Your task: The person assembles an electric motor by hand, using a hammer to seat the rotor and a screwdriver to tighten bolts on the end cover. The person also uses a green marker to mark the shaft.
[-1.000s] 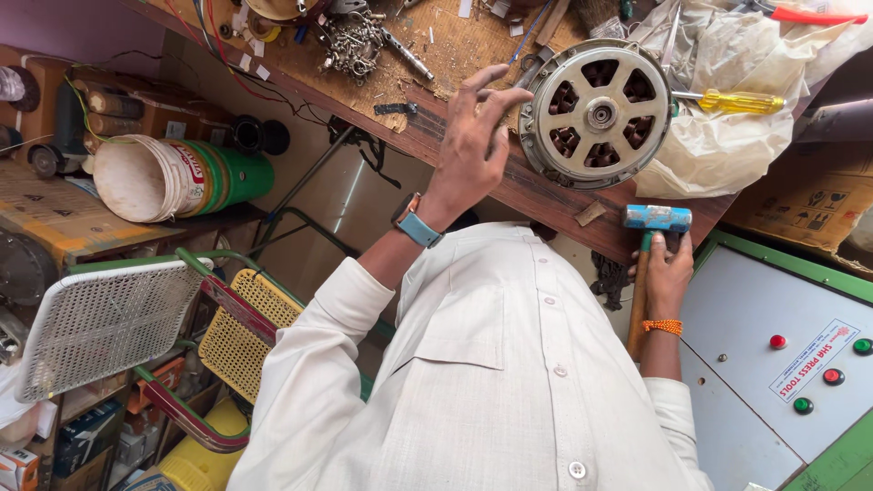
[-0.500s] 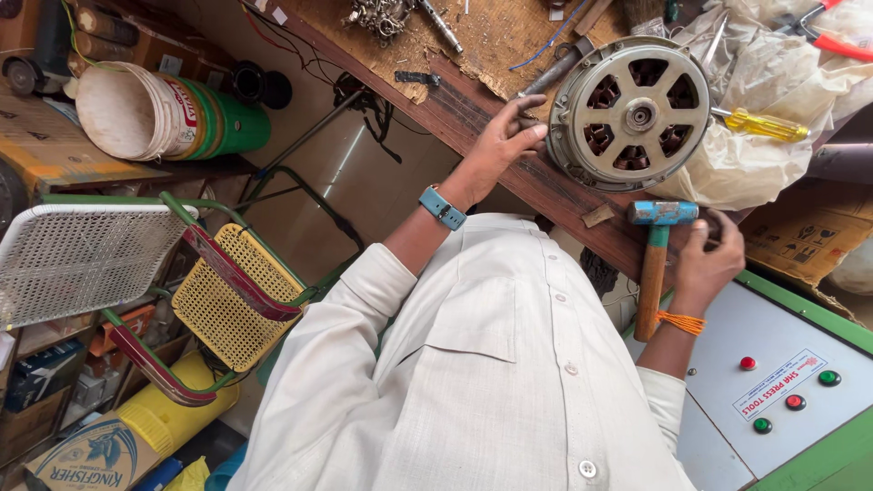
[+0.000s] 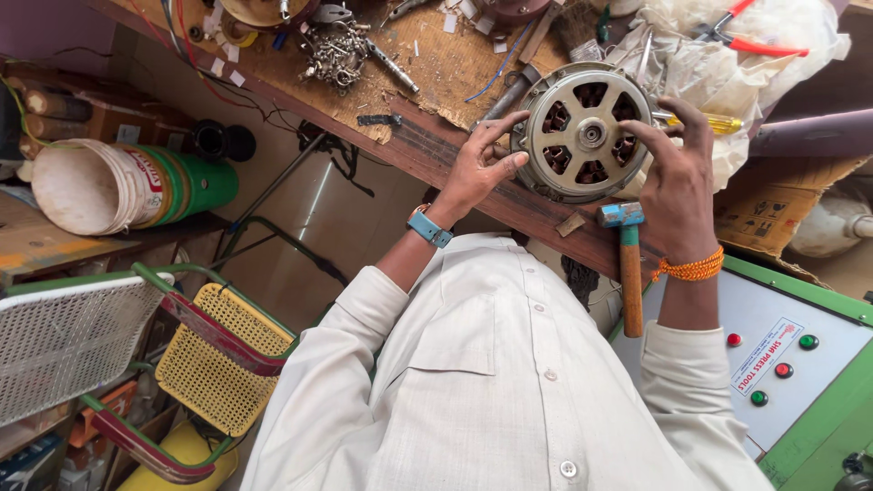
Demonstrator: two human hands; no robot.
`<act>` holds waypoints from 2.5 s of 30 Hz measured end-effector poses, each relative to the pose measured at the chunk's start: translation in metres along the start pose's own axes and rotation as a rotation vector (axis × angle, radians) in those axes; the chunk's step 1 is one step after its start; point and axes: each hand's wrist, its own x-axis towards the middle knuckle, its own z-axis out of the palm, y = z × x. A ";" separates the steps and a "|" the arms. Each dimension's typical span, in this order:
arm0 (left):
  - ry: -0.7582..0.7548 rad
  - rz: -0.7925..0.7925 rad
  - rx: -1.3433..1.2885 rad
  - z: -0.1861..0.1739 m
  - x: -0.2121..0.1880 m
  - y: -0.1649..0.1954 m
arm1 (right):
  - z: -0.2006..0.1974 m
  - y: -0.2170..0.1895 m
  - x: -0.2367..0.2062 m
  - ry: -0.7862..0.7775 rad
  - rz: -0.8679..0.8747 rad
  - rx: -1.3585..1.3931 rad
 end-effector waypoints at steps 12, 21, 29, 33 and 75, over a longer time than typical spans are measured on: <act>0.133 0.120 0.428 0.006 0.005 -0.004 | -0.020 -0.035 0.033 -0.217 -0.147 -0.708; 0.250 -0.219 0.174 0.013 0.010 0.006 | -0.019 0.019 0.002 0.182 0.410 0.329; 0.227 -0.330 -0.022 0.016 0.014 -0.010 | 0.051 0.051 0.000 0.067 0.685 1.046; 0.343 -0.245 0.236 0.035 0.015 0.001 | 0.041 0.020 0.000 0.271 0.767 1.215; 0.102 0.224 0.012 0.011 0.054 -0.006 | 0.041 -0.014 0.005 0.357 0.040 0.701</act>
